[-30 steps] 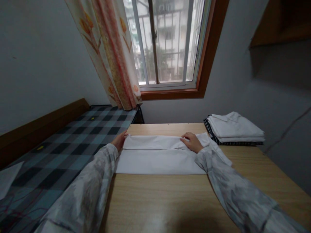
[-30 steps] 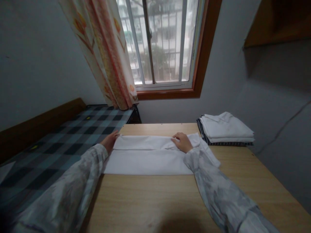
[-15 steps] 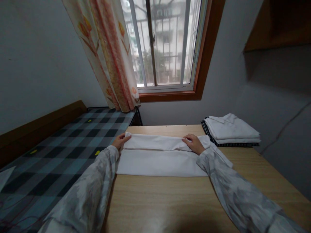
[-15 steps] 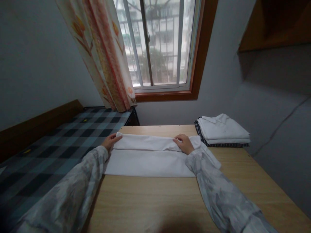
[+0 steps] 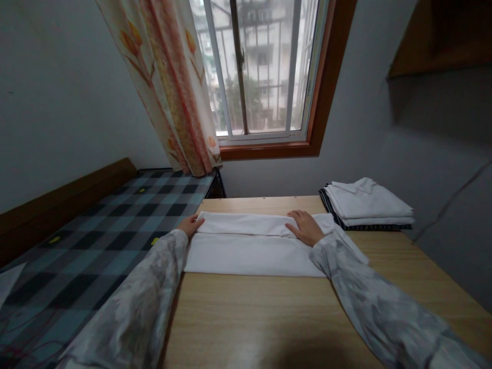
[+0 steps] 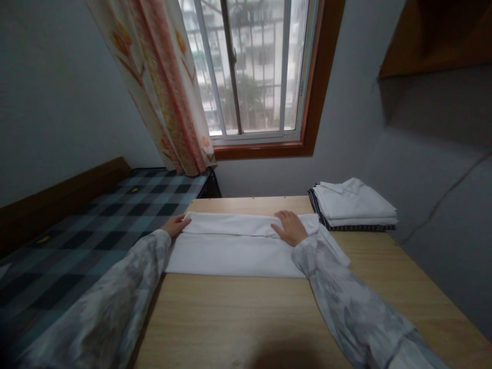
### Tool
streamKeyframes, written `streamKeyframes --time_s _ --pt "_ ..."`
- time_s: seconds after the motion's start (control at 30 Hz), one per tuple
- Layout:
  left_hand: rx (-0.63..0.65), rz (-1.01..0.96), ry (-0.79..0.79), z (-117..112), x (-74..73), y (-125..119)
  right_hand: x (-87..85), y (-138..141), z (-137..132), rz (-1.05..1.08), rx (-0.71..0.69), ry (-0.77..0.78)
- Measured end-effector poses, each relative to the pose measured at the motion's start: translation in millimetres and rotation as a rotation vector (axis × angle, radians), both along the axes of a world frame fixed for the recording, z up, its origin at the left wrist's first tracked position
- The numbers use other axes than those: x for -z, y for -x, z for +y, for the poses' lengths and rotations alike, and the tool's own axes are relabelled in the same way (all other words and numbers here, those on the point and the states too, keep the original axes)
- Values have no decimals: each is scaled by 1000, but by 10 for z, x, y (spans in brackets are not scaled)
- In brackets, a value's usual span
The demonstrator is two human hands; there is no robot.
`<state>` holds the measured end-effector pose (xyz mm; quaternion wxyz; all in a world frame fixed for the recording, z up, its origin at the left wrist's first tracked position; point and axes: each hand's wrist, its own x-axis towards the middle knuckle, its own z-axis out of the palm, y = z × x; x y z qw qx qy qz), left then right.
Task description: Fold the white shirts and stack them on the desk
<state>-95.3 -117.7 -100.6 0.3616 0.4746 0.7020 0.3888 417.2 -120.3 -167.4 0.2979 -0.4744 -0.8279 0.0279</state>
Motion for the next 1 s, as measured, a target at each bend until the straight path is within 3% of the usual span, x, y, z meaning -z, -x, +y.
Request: streamKeyframes --time_s 0.13,0.27,0.5,0.6,0.7,0.77,0.83,0.9,1.0 --pt "-44 223 -17 25 23 -22 63 -139 -80 -155 38 19" --pt "-71 455 -64 -36 16 5 118 -455 -170 -237 134 71" --pt "-79 839 20 -118 -118 90 38 -878 -502 -206 206 0" --pt "-12 993 -20 -162 -257 -23 -47 -935 -622 -97 287 -59" --pt "198 1050 -190 -281 -309 -369 -68 -944 -659 46 458 23" --pt "433 985 -348 -397 -228 -669 -35 -938 -645 133 494 147" --pt "582 927 -431 -514 -56 -925 13 -931 -619 209 450 207" --pt "653 913 -406 -595 155 -1066 50 -931 -594 253 396 186" --pt "657 936 -324 -627 409 -1051 47 -947 -583 201 384 138"
